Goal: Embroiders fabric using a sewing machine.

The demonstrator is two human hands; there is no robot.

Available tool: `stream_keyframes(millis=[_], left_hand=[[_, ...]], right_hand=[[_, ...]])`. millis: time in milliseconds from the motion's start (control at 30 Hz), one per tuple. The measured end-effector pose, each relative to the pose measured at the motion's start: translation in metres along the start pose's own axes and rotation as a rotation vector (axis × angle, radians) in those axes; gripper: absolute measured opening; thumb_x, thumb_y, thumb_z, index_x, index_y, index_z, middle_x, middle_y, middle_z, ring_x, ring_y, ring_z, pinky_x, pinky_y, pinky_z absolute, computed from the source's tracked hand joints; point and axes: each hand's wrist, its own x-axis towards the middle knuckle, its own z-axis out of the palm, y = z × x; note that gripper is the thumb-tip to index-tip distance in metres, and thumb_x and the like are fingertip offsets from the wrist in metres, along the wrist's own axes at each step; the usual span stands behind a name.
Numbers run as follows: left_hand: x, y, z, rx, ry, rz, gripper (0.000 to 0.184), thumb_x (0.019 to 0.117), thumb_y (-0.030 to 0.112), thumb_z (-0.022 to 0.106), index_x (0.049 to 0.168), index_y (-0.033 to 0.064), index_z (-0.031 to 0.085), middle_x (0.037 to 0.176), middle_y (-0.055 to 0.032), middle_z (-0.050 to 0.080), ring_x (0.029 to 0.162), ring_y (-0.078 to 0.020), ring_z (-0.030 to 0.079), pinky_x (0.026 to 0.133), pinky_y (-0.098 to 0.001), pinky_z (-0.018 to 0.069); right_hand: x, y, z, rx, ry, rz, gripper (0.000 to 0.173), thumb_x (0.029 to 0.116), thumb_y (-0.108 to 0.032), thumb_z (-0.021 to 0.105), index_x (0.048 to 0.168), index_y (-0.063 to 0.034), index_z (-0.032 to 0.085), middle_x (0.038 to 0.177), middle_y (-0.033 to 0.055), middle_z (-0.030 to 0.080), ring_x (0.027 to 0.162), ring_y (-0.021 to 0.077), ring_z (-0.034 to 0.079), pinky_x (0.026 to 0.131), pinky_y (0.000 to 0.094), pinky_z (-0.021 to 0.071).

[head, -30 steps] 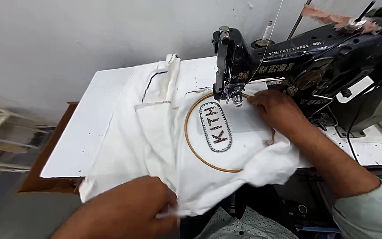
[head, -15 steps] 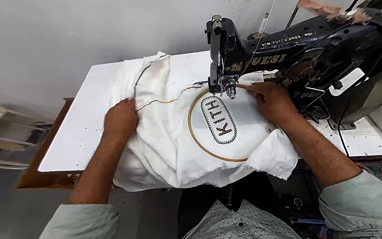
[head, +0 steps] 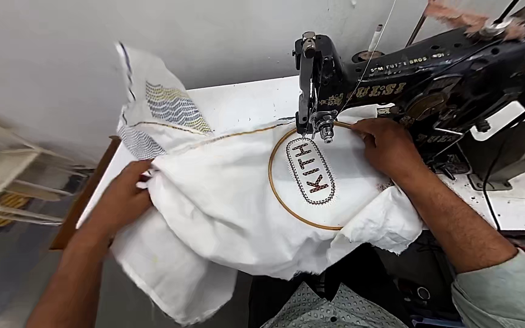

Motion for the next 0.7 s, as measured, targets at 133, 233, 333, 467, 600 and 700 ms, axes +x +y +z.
stream_keyframes(millis=[133, 233, 333, 467, 600, 700], left_hand=[[0.042, -0.035, 0.041, 0.163, -0.062, 0.145, 0.067, 0.091, 0.012, 0.069, 0.151, -0.0054, 0.044, 0.163, -0.0248, 0.034, 0.151, -0.0435, 0.032, 0.121, -0.0641, 0.0265], [0.044, -0.01, 0.041, 0.366, -0.044, 0.051, 0.057, 0.0919, 0.011, 0.073, 0.143, -0.0038, 0.053, 0.145, -0.0259, 0.055, 0.134, -0.0449, 0.054, 0.109, -0.0672, 0.0411], [0.031, 0.02, 0.03, 0.582, -0.032, -0.066, 0.03, 0.0902, 0.008, 0.076, 0.115, -0.0055, 0.067, 0.108, -0.0283, 0.069, 0.101, -0.0506, 0.068, 0.085, -0.0733, 0.0504], [0.012, 0.034, -0.026, 0.123, -0.483, -0.048, 0.017, 0.0926, -0.004, 0.063, 0.099, 0.0068, 0.075, 0.086, -0.0086, 0.074, 0.078, -0.0224, 0.07, 0.072, -0.0447, 0.0577], [0.0, 0.022, -0.054, -0.462, -0.278, -0.359, 0.04, 0.0991, -0.011, 0.026, 0.105, 0.0013, 0.064, 0.081, -0.0035, 0.073, 0.069, -0.0012, 0.069, 0.063, -0.0155, 0.057], [0.026, -0.025, -0.034, -0.098, -0.033, -0.556, 0.031, 0.1089, -0.005, 0.033, 0.125, -0.0193, 0.054, 0.114, -0.0286, 0.064, 0.102, -0.0171, 0.06, 0.095, -0.0258, 0.0457]], right_hand=[[-0.001, 0.002, 0.001, -0.018, -0.002, -0.005, 0.035, 0.1018, -0.001, 0.048, 0.127, -0.006, 0.071, 0.132, 0.0175, 0.067, 0.128, 0.0374, 0.06, 0.109, 0.058, 0.0453], [-0.002, 0.0, 0.001, -0.018, -0.002, 0.015, 0.036, 0.1015, 0.0, 0.048, 0.128, -0.0074, 0.071, 0.132, 0.0162, 0.068, 0.128, 0.0361, 0.061, 0.109, 0.057, 0.0455], [-0.002, -0.002, 0.0, -0.003, -0.011, 0.034, 0.036, 0.1006, 0.001, 0.048, 0.128, -0.0073, 0.071, 0.132, 0.0162, 0.067, 0.129, 0.0363, 0.06, 0.109, 0.0579, 0.0454], [-0.001, -0.002, -0.001, -0.008, -0.017, 0.053, 0.036, 0.1011, 0.001, 0.049, 0.128, -0.0071, 0.071, 0.133, 0.0168, 0.067, 0.129, 0.038, 0.06, 0.107, 0.0603, 0.0458], [0.0, -0.004, -0.001, -0.014, -0.014, 0.063, 0.035, 0.102, 0.0, 0.048, 0.127, -0.0073, 0.071, 0.133, 0.017, 0.067, 0.128, 0.0396, 0.06, 0.106, 0.0619, 0.0457], [-0.003, -0.008, 0.001, -0.031, -0.004, 0.073, 0.035, 0.1017, -0.001, 0.048, 0.128, -0.0062, 0.07, 0.133, 0.017, 0.067, 0.128, 0.0388, 0.06, 0.107, 0.06, 0.0455]])
